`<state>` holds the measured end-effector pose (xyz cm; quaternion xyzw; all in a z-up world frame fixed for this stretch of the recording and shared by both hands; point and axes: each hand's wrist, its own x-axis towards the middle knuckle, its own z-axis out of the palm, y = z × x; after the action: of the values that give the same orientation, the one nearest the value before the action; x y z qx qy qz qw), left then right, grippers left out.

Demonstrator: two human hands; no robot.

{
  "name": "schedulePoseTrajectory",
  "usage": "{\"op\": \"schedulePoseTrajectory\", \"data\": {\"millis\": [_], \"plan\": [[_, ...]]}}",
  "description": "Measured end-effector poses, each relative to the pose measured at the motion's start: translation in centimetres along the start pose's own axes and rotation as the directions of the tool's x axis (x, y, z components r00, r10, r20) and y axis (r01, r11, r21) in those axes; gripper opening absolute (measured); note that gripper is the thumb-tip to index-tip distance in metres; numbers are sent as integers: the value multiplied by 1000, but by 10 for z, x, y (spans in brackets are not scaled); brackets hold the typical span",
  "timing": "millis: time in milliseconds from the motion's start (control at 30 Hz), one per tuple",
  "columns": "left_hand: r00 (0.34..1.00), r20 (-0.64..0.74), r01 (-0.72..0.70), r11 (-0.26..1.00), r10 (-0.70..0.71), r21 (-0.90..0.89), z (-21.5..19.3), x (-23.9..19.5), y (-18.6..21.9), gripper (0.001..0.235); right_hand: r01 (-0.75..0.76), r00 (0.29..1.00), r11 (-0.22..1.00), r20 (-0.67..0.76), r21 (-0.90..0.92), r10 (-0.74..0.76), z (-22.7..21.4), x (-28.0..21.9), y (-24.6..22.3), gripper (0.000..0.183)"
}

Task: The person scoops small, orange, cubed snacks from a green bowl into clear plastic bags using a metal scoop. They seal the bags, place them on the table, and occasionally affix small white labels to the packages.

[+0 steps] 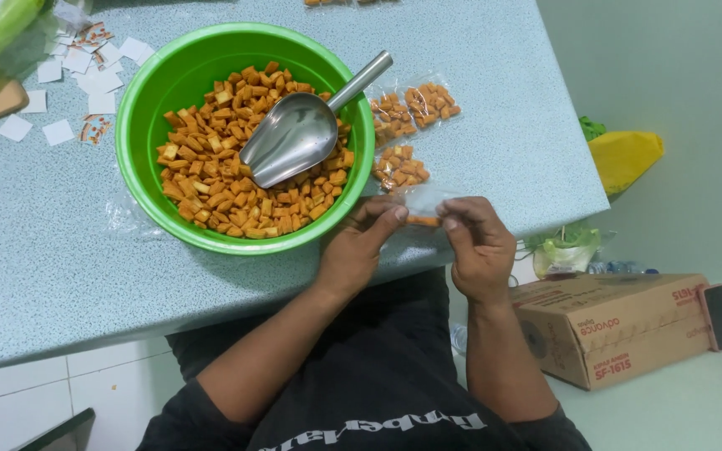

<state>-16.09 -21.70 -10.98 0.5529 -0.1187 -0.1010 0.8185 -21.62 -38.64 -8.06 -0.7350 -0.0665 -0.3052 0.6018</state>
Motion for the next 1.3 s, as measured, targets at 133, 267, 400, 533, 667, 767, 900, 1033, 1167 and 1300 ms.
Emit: {"op": "schedulePoseTrajectory", "data": {"millis": [133, 267, 400, 533, 667, 767, 900, 1033, 1167, 1300], "plan": [[1000, 6, 16, 1000, -16, 1, -3, -2, 4, 13, 12, 996, 983, 86, -182, 4, -3, 1, -11, 34], [1000, -17, -12, 999, 12, -30, -2, -5, 0, 14, -14, 993, 974, 109, -226, 40, -6, 6, -26, 34], [998, -5, -65, 997, 65, 47, 3, -8, 52, 13, -52, 982, 960, 163, -277, 100, -13, 9, -33, 32], [982, -15, -190, 982, 190, -14, 14, -12, 70, 16, -110, 960, 960, 224, -258, 170, -20, 8, -33, 29], [938, -62, -344, 938, 342, -29, 16, -16, 17, 14, -127, 957, 962, 226, -243, 184, -26, 5, -28, 22], [956, -74, -289, 956, 285, -45, 13, -16, 18, 11, -93, 965, 963, 216, -252, 150, -25, 6, -27, 14], [974, -114, -199, 980, 197, -2, 15, -16, 15, 8, -167, 970, 979, 159, -118, 185, -10, 3, -28, 16], [986, -166, 3, 999, -9, -33, 23, -16, 8, 18, -217, 974, 965, 42, -145, 225, -7, 4, -19, 21], [973, -55, 213, 966, -223, -144, 29, -16, 31, 65, -184, 983, 964, -45, -192, 179, -1, 10, -21, 20], [966, 64, 256, 964, -251, -78, 36, -15, 29, 84, -157, 985, 965, -98, -210, 139, 1, 9, -13, 20]]}}
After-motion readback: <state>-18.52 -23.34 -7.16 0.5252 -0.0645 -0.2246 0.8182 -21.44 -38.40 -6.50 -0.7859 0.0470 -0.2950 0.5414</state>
